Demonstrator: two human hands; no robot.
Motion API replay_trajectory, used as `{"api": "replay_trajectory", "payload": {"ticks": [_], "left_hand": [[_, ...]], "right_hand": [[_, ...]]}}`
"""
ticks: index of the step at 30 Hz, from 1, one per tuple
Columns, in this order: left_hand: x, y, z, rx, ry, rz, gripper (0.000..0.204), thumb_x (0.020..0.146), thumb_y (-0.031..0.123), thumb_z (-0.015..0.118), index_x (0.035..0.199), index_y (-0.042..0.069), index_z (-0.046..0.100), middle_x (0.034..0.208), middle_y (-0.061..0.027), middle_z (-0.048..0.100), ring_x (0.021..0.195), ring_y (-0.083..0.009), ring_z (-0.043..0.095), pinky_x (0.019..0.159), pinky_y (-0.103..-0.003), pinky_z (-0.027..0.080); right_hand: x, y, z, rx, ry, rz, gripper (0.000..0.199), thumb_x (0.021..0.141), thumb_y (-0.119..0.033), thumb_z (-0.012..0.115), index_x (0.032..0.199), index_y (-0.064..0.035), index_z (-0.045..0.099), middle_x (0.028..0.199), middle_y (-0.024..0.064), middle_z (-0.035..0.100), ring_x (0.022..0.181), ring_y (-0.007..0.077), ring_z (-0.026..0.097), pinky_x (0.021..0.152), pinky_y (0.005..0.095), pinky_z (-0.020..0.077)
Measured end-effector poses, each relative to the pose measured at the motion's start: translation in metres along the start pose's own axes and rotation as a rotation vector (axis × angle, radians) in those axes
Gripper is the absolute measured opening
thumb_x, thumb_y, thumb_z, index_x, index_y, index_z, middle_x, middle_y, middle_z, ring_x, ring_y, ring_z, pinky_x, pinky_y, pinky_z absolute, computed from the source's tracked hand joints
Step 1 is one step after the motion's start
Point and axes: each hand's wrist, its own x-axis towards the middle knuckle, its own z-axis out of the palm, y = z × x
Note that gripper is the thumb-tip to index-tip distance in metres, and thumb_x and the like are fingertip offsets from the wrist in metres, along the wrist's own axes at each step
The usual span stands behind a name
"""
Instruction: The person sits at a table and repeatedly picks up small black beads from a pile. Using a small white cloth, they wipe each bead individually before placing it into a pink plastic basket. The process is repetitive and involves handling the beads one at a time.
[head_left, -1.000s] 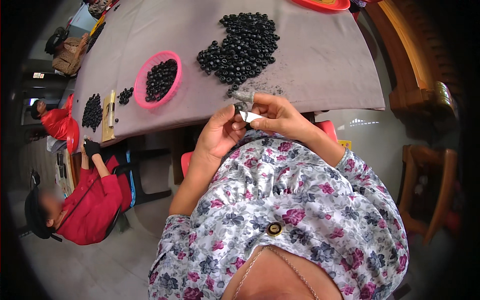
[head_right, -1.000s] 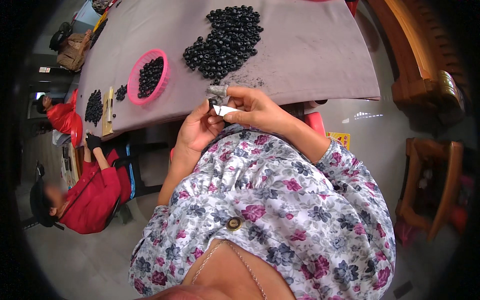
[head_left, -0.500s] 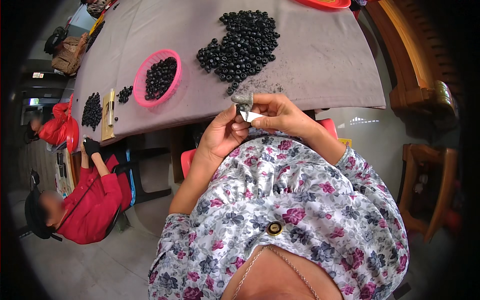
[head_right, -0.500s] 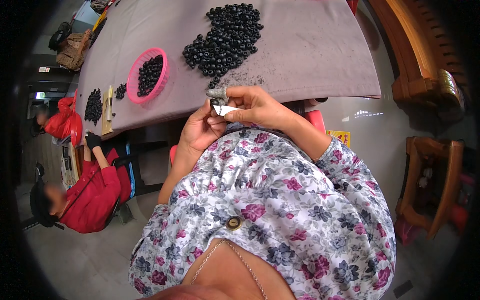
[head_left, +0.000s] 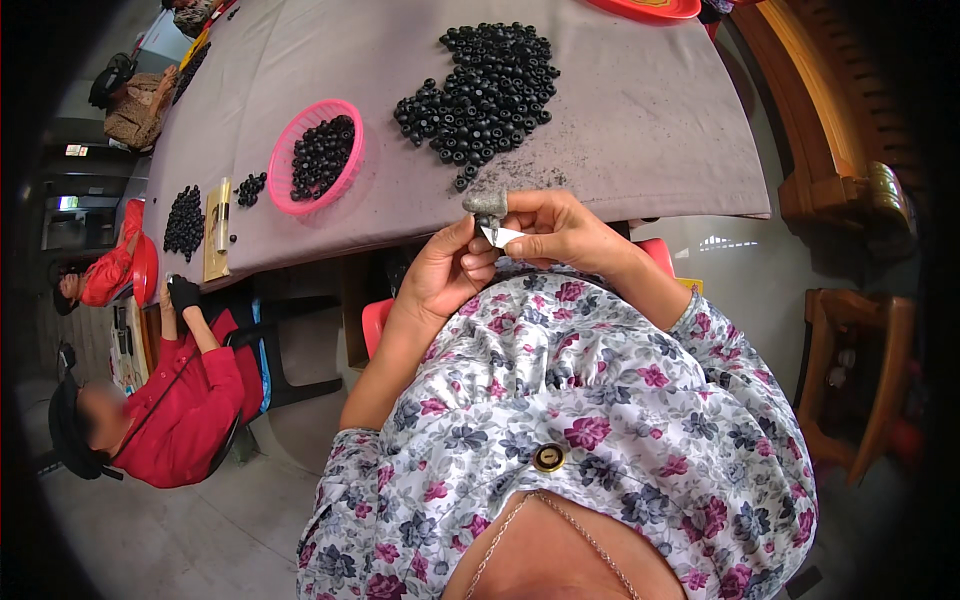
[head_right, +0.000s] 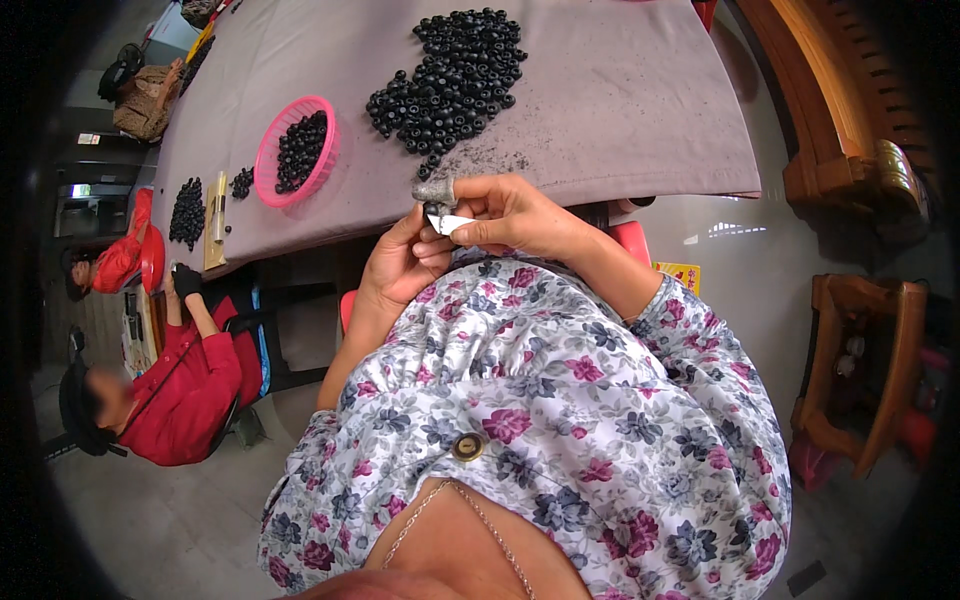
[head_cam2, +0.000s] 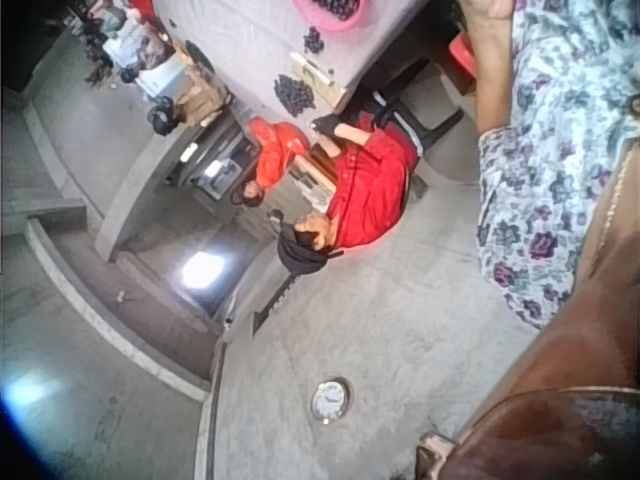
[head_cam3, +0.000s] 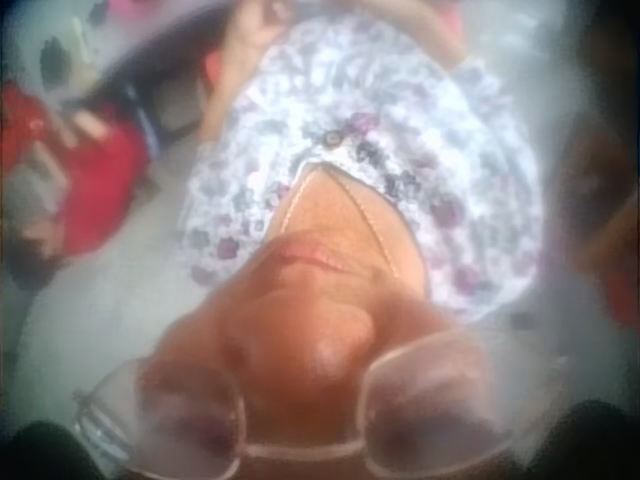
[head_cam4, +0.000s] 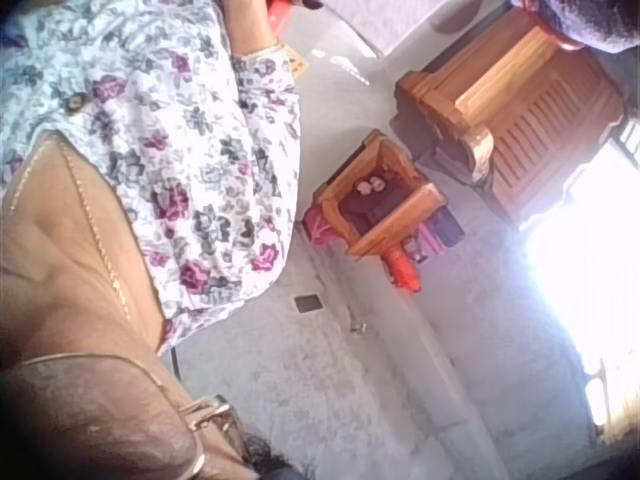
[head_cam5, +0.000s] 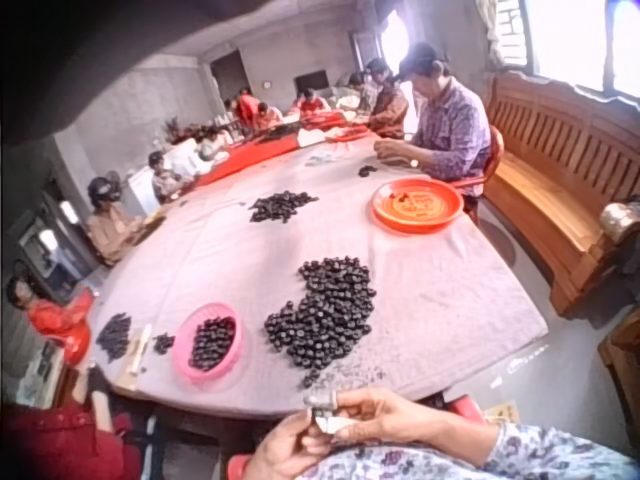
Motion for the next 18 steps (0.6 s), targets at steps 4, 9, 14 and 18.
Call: {"api": "replay_trajectory", "payload": {"ticks": [4, 9, 14, 18], "left_hand": [[-0.001, -0.001, 0.002, 0.011, -0.008, 0.015, 0.026, 0.092, 0.025, 0.063, 0.099, 0.000, 0.059, 0.072, 0.0001, 0.053, 0.060, -0.0066, 0.047, 0.052, -0.020, 0.040], [-0.004, -0.002, 0.002, 0.144, -0.036, 0.084, 0.028, 0.092, 0.026, 0.064, 0.103, 0.000, 0.061, 0.077, -0.0010, 0.057, 0.062, -0.0064, 0.048, 0.055, -0.021, 0.042], [-0.004, -0.005, 0.005, 0.110, 0.017, 0.112, 0.024, 0.091, 0.025, 0.064, 0.096, 0.001, 0.061, 0.075, -0.0008, 0.057, 0.060, -0.0072, 0.048, 0.054, -0.021, 0.041], [-0.004, -0.005, 0.006, 0.118, 0.021, 0.112, 0.023, 0.091, 0.025, 0.063, 0.091, 0.002, 0.061, 0.074, -0.0009, 0.057, 0.060, -0.0080, 0.048, 0.053, -0.021, 0.040]], "right_hand": [[0.000, 0.003, -0.001, 0.032, -0.007, -0.025, 0.021, 0.089, -0.008, 0.065, 0.108, -0.0007, 0.062, 0.075, -0.0031, 0.058, 0.056, 0.0020, 0.044, 0.048, 0.0183, 0.0316], [0.000, 0.004, -0.004, 0.041, 0.005, -0.002, 0.016, 0.088, -0.009, 0.065, 0.102, -0.0013, 0.063, 0.074, -0.0030, 0.058, 0.056, 0.0021, 0.044, 0.048, 0.0184, 0.0315], [-0.002, -0.002, -0.001, 0.004, 0.012, 0.033, 0.017, 0.088, -0.009, 0.066, 0.103, -0.0017, 0.062, 0.074, -0.0038, 0.057, 0.056, 0.0020, 0.044, 0.048, 0.0187, 0.0315], [-0.003, -0.009, 0.005, -0.016, 0.027, 0.055, 0.018, 0.088, -0.009, 0.066, 0.104, -0.0022, 0.061, 0.073, -0.0048, 0.056, 0.055, 0.0018, 0.044, 0.048, 0.0187, 0.0309]]}}
